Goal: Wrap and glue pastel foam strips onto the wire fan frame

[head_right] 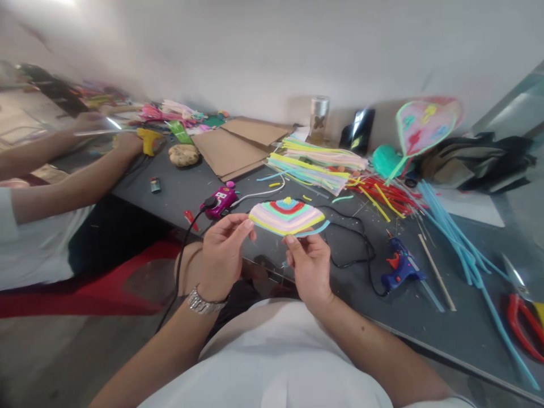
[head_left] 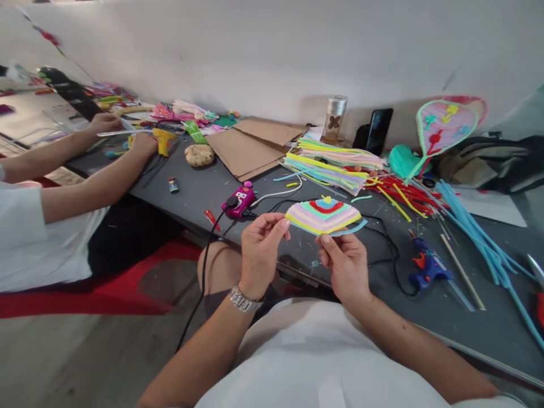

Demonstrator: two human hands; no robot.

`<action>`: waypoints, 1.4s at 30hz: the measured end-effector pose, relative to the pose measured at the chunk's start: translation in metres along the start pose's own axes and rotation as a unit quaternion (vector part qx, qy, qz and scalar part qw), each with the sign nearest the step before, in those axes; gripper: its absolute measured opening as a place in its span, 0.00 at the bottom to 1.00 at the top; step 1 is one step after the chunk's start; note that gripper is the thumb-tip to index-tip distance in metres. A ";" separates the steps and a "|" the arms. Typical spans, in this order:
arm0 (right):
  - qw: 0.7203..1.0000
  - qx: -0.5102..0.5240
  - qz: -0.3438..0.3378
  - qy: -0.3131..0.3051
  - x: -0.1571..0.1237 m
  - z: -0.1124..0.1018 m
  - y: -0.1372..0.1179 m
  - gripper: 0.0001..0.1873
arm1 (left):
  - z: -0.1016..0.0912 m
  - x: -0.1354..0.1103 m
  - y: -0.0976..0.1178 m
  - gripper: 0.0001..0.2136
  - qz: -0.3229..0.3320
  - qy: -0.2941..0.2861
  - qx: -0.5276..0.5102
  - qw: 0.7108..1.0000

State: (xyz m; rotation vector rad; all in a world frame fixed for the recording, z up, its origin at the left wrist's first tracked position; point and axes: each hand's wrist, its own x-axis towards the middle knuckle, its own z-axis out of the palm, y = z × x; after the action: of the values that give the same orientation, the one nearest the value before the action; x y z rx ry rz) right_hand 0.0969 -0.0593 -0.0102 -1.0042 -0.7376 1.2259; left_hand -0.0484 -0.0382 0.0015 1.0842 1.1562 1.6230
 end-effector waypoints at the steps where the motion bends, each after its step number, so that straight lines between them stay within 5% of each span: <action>1: 1.000 0.001 0.001 -0.003 0.000 0.000 0.000 0.18 | -0.001 0.000 -0.001 0.08 0.001 -0.007 0.004 1.000; 17: 0.999 0.011 0.014 -0.033 0.003 -0.005 0.002 0.16 | 0.001 -0.001 -0.005 0.09 -0.042 -0.033 -0.049 0.997; 19: 0.999 0.022 0.014 -0.027 0.004 -0.005 0.000 0.16 | 0.001 -0.008 -0.004 0.10 0.010 0.003 -0.001 1.000; 22: 0.999 0.039 0.014 -0.016 0.007 -0.005 -0.003 0.16 | -0.003 -0.027 0.004 0.09 0.194 0.065 0.115 0.972; 24: 0.999 0.047 0.012 -0.013 0.008 -0.005 -0.005 0.16 | -0.007 -0.041 0.011 0.05 0.237 -0.010 0.170 0.957; 26: 0.998 0.056 0.005 -0.013 0.009 -0.005 -0.008 0.16 | -0.009 -0.049 0.015 0.04 0.211 -0.082 0.201 0.953; 30: 0.999 0.044 -0.003 -0.025 0.005 -0.002 -0.013 0.16 | 0.001 -0.042 0.014 0.12 0.108 0.022 0.069 0.992; 32: 0.998 0.030 0.009 -0.047 0.002 -0.001 -0.014 0.16 | 0.011 -0.037 0.011 0.13 -0.037 -0.054 -0.030 0.997; 35: 0.996 0.010 0.030 -0.078 -0.002 -0.002 -0.015 0.17 | 0.026 -0.038 0.004 0.12 -0.183 -0.163 -0.130 0.961; 42: 0.996 -0.057 0.014 -0.071 -0.006 -0.012 -0.014 0.15 | 0.031 -0.045 -0.007 0.13 -0.235 -0.067 -0.167 0.955</action>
State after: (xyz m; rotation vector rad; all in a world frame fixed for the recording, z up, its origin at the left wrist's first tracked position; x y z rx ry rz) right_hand 0.1116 -0.0682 -0.0017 -1.0315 -0.9153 1.3016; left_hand -0.0061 -0.0719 -0.0063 0.6293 0.9203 1.2855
